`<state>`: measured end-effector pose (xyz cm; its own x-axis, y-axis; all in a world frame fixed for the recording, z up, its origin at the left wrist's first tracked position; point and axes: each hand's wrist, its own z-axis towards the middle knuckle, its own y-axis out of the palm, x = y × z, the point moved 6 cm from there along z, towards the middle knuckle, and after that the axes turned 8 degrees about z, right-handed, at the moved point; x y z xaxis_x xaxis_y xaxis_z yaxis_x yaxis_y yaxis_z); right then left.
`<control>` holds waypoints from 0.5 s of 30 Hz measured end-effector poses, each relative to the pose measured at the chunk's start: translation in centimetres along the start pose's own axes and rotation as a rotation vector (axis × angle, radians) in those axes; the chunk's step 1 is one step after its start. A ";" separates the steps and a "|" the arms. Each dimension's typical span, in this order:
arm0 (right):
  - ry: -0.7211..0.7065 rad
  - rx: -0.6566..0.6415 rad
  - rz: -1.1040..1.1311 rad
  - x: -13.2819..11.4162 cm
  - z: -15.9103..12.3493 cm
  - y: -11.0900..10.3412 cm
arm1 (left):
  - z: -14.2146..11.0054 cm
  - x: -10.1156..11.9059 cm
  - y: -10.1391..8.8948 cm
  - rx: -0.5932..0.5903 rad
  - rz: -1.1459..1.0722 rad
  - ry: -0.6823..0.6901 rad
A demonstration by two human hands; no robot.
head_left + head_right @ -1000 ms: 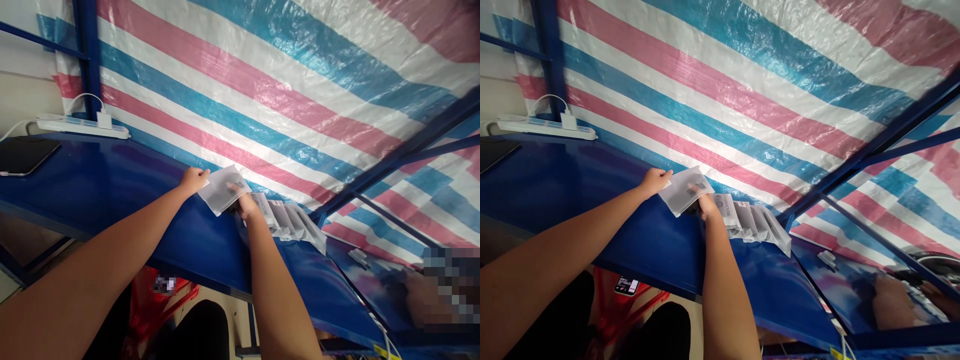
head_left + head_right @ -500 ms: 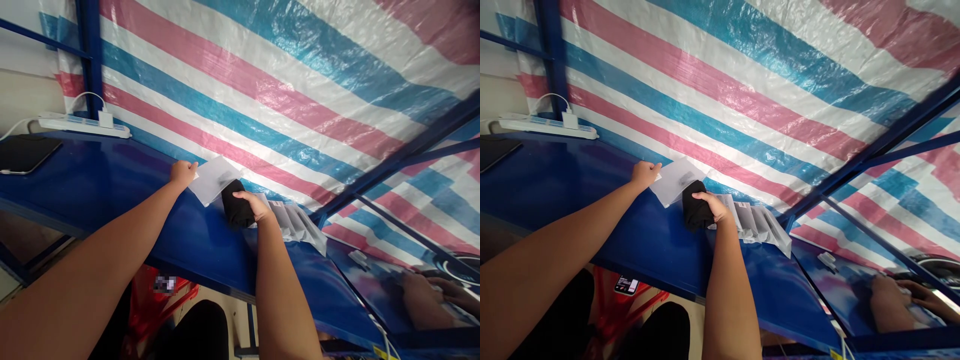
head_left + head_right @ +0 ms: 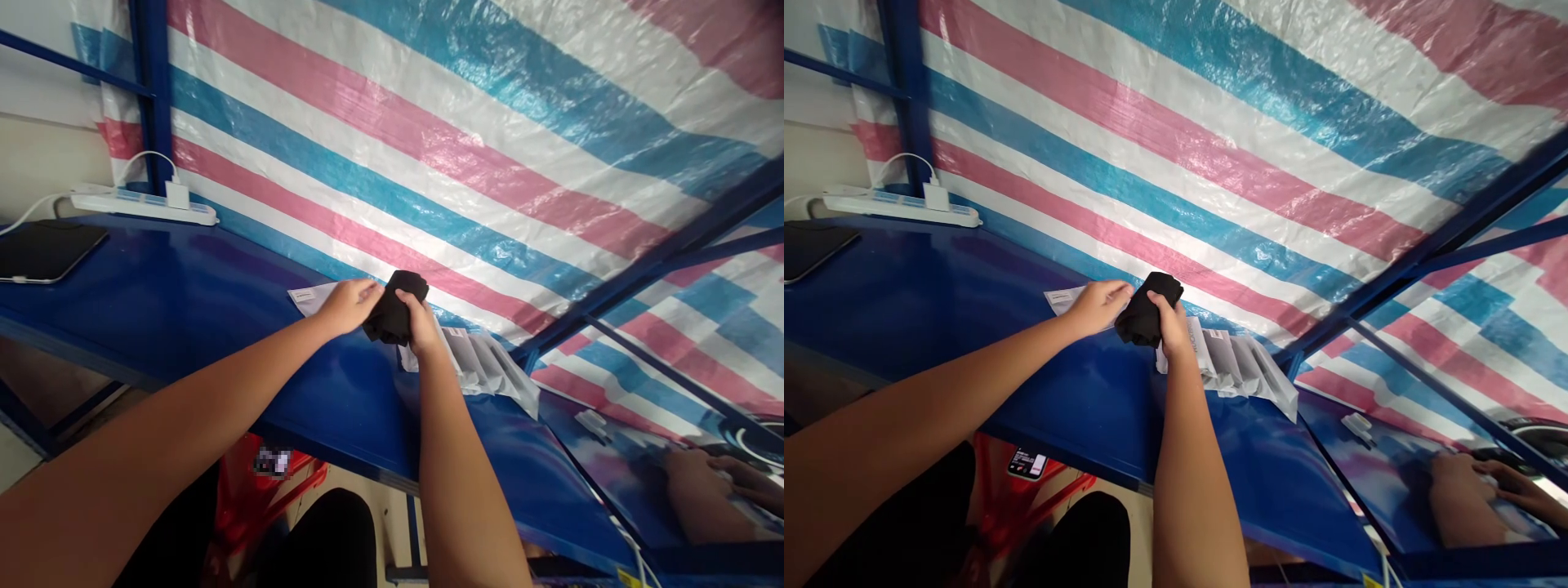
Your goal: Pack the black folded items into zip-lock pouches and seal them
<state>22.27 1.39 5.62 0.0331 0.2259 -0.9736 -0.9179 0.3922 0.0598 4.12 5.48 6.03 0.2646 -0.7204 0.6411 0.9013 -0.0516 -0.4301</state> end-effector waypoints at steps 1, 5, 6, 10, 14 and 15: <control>-0.074 0.065 -0.041 -0.3 0.0 0.1 | -0.3 0.7 0.8 -0.019 -0.078 -0.023; -0.340 0.220 -0.266 -1.9 -1.0 1.0 | -1.1 1.2 2.5 -0.041 -0.284 -0.137; -0.394 0.225 -0.317 -2.4 -1.4 1.4 | -1.2 1.0 2.7 -0.049 -0.340 -0.147; -0.564 0.225 -0.436 -3.6 -2.9 2.8 | -1.0 0.5 3.4 -0.068 -0.542 -0.179; -0.573 0.241 -0.459 -3.5 -3.0 3.2 | -0.9 0.6 3.5 -0.061 -0.656 -0.229; -0.558 0.219 -0.447 -3.4 -2.9 3.3 | -0.9 0.7 3.3 -0.050 -0.669 -0.246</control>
<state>17.98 -0.63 8.50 0.6338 0.3993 -0.6625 -0.6721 0.7081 -0.2163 6.97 4.17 4.47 -0.2646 -0.3467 0.8999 0.8820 -0.4643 0.0805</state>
